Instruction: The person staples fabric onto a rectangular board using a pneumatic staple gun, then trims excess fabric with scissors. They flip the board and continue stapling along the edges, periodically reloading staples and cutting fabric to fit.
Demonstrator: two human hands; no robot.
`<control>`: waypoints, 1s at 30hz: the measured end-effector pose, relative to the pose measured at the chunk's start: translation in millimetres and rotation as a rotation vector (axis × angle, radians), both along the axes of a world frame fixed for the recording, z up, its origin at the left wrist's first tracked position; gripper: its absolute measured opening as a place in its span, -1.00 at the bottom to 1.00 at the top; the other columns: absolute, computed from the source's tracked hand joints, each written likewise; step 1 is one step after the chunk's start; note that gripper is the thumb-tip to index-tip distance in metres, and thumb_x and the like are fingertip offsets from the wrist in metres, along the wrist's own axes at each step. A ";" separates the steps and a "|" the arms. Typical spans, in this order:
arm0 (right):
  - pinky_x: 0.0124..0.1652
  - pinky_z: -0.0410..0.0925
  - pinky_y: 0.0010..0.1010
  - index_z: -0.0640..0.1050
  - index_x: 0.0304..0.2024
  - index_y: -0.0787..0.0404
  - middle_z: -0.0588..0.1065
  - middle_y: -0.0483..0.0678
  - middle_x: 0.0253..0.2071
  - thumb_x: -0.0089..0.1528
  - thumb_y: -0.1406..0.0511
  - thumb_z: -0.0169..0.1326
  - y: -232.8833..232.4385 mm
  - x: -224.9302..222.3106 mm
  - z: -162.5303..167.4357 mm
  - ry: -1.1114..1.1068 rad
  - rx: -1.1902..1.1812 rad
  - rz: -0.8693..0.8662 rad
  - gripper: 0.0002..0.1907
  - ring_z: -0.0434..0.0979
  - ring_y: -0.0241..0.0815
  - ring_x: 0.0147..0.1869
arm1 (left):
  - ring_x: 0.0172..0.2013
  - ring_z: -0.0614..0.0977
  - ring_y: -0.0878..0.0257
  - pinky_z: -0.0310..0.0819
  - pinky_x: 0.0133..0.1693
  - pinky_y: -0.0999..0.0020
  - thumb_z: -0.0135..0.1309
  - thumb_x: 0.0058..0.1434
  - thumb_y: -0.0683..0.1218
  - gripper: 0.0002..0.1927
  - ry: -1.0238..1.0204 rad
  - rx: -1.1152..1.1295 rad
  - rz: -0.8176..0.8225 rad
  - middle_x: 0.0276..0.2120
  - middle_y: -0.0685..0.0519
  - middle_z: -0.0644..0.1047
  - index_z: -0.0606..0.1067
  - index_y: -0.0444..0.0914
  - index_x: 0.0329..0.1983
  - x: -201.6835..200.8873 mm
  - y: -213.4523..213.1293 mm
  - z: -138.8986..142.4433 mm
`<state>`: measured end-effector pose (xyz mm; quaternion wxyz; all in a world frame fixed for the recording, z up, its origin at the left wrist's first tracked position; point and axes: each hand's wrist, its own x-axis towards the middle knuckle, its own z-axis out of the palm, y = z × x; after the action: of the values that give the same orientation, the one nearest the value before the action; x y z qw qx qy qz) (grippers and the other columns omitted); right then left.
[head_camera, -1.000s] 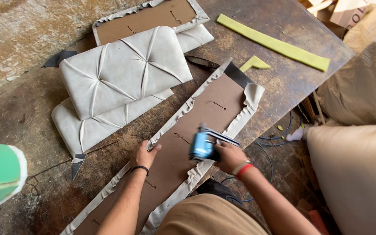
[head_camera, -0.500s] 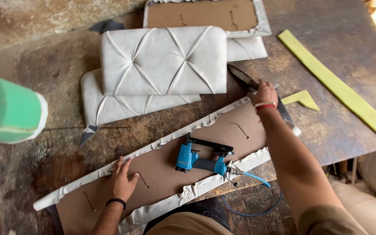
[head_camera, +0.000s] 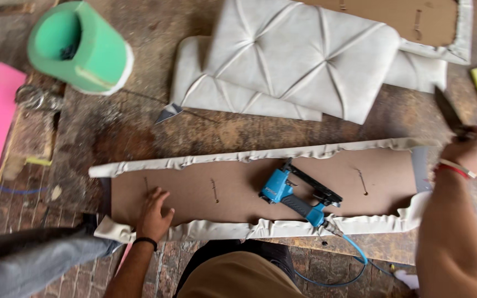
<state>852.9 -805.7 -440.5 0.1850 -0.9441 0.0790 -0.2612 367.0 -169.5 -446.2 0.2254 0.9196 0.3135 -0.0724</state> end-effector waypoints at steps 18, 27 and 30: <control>-0.10 0.51 -0.25 0.54 0.18 0.15 0.64 0.05 -0.12 0.16 0.26 0.28 418.4 -374.8 38.6 0.752 0.439 0.876 -0.49 0.69 -0.09 -0.09 | -0.11 0.69 -0.01 0.53 -0.06 0.13 0.28 0.05 0.21 -0.37 0.123 -0.309 0.340 -0.12 -0.14 0.65 0.54 -0.31 0.02 -106.6 146.3 0.3; -0.09 0.45 -0.03 0.61 0.09 0.10 0.53 0.07 0.06 0.26 0.24 0.22 482.8 -482.0 24.9 0.479 0.117 0.660 -0.67 0.58 0.19 -0.04 | -0.21 0.70 0.10 0.59 -0.19 0.17 0.24 0.19 0.06 -0.66 -0.006 -0.493 -0.333 -0.25 0.04 0.68 0.56 -0.13 -0.02 -134.9 79.4 -17.7; -0.02 0.48 -0.10 0.63 -0.02 0.08 0.55 0.02 0.09 0.17 0.36 0.18 453.4 -501.7 28.4 0.310 -0.005 0.754 -0.69 0.60 0.17 0.06 | -0.12 0.66 0.11 0.60 -0.16 0.18 0.20 0.26 -0.08 -0.72 -0.206 -0.224 -0.382 -0.15 0.05 0.64 0.54 -0.07 0.04 -131.6 102.2 -16.2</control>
<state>351.2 -352.3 -412.0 0.2512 -0.9356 -0.2464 -0.0299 235.4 -67.2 -462.4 0.3388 0.9341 0.0992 -0.0539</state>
